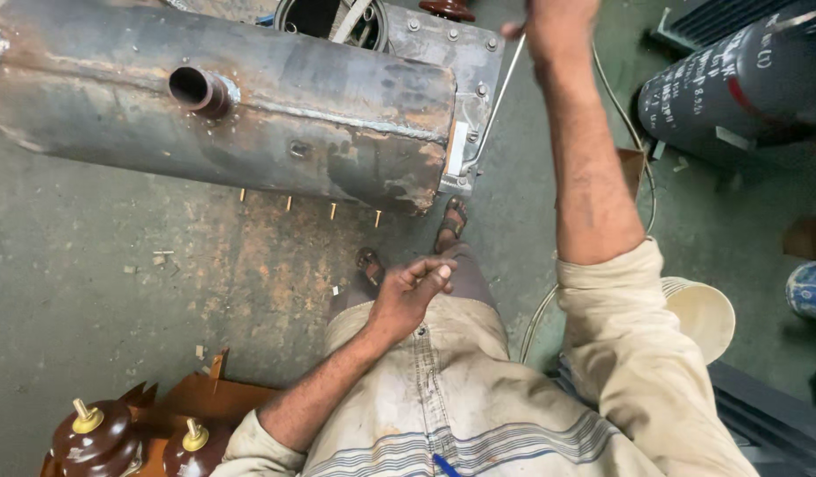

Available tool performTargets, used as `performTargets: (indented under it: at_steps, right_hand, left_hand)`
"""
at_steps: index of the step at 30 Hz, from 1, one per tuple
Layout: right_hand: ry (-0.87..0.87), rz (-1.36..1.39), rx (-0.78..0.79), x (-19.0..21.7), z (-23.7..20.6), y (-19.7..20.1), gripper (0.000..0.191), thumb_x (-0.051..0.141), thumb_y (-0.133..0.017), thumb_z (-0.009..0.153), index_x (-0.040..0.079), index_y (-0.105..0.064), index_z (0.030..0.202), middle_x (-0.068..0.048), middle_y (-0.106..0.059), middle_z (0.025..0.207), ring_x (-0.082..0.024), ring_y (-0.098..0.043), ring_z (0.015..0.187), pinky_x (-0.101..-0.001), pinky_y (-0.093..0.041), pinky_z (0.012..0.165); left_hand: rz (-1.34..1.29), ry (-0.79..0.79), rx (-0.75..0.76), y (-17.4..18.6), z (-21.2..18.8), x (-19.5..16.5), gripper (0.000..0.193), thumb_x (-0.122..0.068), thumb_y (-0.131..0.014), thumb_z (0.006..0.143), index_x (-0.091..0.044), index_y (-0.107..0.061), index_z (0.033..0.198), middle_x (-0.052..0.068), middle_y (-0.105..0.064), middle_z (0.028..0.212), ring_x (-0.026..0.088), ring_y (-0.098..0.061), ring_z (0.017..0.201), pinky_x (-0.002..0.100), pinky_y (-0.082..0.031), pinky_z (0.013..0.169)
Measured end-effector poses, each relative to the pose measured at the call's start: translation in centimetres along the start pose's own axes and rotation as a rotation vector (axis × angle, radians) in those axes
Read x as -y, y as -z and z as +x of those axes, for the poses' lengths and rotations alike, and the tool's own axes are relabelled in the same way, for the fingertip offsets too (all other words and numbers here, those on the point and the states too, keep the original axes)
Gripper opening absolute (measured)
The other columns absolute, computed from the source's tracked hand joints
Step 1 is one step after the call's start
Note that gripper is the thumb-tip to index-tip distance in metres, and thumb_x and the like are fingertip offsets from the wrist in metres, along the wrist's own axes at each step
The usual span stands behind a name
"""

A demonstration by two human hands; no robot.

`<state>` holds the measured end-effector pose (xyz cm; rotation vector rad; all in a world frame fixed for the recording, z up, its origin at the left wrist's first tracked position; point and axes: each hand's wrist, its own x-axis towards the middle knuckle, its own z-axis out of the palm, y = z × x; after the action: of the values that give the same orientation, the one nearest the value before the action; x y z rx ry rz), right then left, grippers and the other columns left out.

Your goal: The person fits a small white mounting block against the end of a large metal tank and tightens its bolts. They pick up nuts, thread them onto the studs by hand, then use a spanner to tighten the fasteners, repositioning around the block as they work.

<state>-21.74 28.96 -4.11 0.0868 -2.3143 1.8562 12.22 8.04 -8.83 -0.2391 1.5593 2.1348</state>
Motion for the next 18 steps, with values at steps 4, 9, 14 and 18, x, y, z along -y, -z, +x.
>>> performTargets:
  at_steps: [4,9,14,18]
  right_hand:
    - [-0.512,0.217,0.100,-5.5,-10.4,-4.3,0.027,0.002,-0.051,0.095,-0.001,-0.072,0.113,-0.004,-0.060,0.080,-0.018,-0.056,0.060,-0.0386,-0.050,0.046]
    - [-0.871,0.422,0.122,-7.2,-20.9,-5.3,0.021,0.008,-0.050,0.103,0.006,-0.060,0.121,-0.002,-0.048,0.063,-0.013,-0.044,0.043,-0.0441,-0.065,0.051]
    - [-0.499,0.387,0.375,-9.1,-20.9,-4.0,0.037,0.005,-0.040,0.092,0.007,-0.059,0.124,-0.004,-0.068,0.078,-0.013,-0.064,0.069,-0.0299,-0.055,0.066]
    - [-0.299,0.330,0.366,-11.0,-22.2,-4.0,0.046,0.039,-0.047,0.106,0.002,-0.072,0.098,-0.003,-0.069,0.082,-0.013,-0.057,0.073,-0.0281,-0.046,0.068]
  left_hand:
    - [0.048,0.016,-0.077,1.5,-0.8,0.1,0.027,-0.022,-0.063,0.102,-0.003,-0.073,0.118,0.000,-0.071,0.092,0.006,-0.066,0.086,0.023,-0.053,0.079]
    - [0.093,-0.020,-0.103,2.1,-0.3,-0.4,0.027,-0.022,-0.064,0.102,-0.002,-0.075,0.116,0.002,-0.071,0.086,0.007,-0.065,0.083,0.024,-0.053,0.079]
    - [0.001,-0.032,-0.087,0.8,1.9,-2.2,0.029,-0.024,-0.065,0.099,-0.002,-0.072,0.116,-0.003,-0.072,0.097,0.006,-0.065,0.086,0.024,-0.053,0.079]
    - [0.107,-0.020,-0.187,0.0,3.4,-3.3,0.031,-0.029,-0.064,0.100,-0.005,-0.075,0.117,-0.001,-0.072,0.087,0.004,-0.064,0.082,0.022,-0.051,0.072]
